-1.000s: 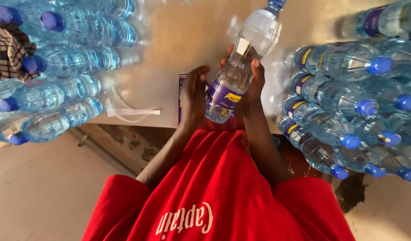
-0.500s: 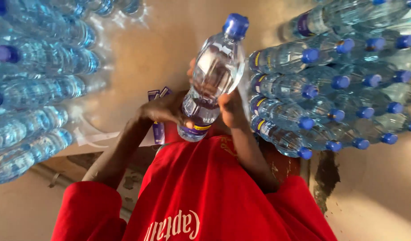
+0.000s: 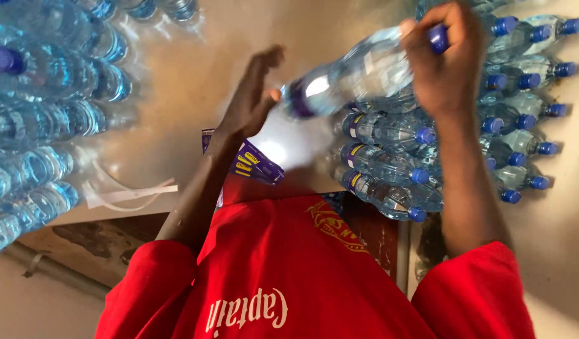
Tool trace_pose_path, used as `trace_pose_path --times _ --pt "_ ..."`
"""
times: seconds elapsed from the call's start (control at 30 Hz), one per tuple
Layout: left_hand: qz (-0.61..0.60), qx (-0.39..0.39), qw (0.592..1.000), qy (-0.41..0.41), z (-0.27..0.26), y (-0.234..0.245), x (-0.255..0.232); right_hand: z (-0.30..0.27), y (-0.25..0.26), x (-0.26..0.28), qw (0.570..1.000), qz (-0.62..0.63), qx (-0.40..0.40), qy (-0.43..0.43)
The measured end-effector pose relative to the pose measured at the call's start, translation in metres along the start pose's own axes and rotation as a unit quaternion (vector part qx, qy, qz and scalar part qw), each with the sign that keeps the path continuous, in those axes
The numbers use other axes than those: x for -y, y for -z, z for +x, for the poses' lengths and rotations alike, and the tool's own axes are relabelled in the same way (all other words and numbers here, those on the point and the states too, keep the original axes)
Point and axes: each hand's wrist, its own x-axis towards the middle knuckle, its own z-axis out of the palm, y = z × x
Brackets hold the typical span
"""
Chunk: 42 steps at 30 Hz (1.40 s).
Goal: Manually applying adhesive labels to plastic water bottles and stacking them.
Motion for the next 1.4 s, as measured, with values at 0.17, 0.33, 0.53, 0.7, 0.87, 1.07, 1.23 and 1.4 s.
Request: trace_pose_path --times 0.17,0.33,0.53,0.7,0.87,1.07,1.23,1.4 --pt "-0.058 -0.063 0.988 0.13 -0.067 0.013 0.02 0.05 0.023 -0.092 0.957 -0.232 -0.047 0.169" --pt "-0.015 -0.195 0.94 0.278 -0.186 0.027 0.065 0.046 0.032 -0.18 0.943 -0.317 -0.021 0.097" --pt "0.002 -0.308 0.873 0.378 -0.242 0.045 0.047 0.032 0.065 -0.204 0.939 -0.341 0.006 -0.031" --pt "-0.014 -0.321 0.863 0.391 -0.231 0.046 0.051 0.019 0.088 -0.244 0.887 -0.462 0.018 -0.018" --pt "0.049 -0.265 0.898 0.348 -0.229 0.041 0.065 -0.002 0.001 -0.036 0.912 -0.405 -0.012 0.069" --pt "0.005 -0.288 0.877 0.384 -0.238 0.024 0.056 -0.158 -0.329 -0.059 0.923 -0.193 0.308 -0.129" --pt "-0.001 -0.328 0.855 0.401 -0.276 0.01 0.08 -0.181 -0.351 -0.045 0.936 -0.152 0.263 -0.179" --pt "-0.014 -0.326 0.855 0.403 -0.261 0.015 0.05 -0.194 -0.326 -0.048 0.969 -0.101 0.192 -0.119"
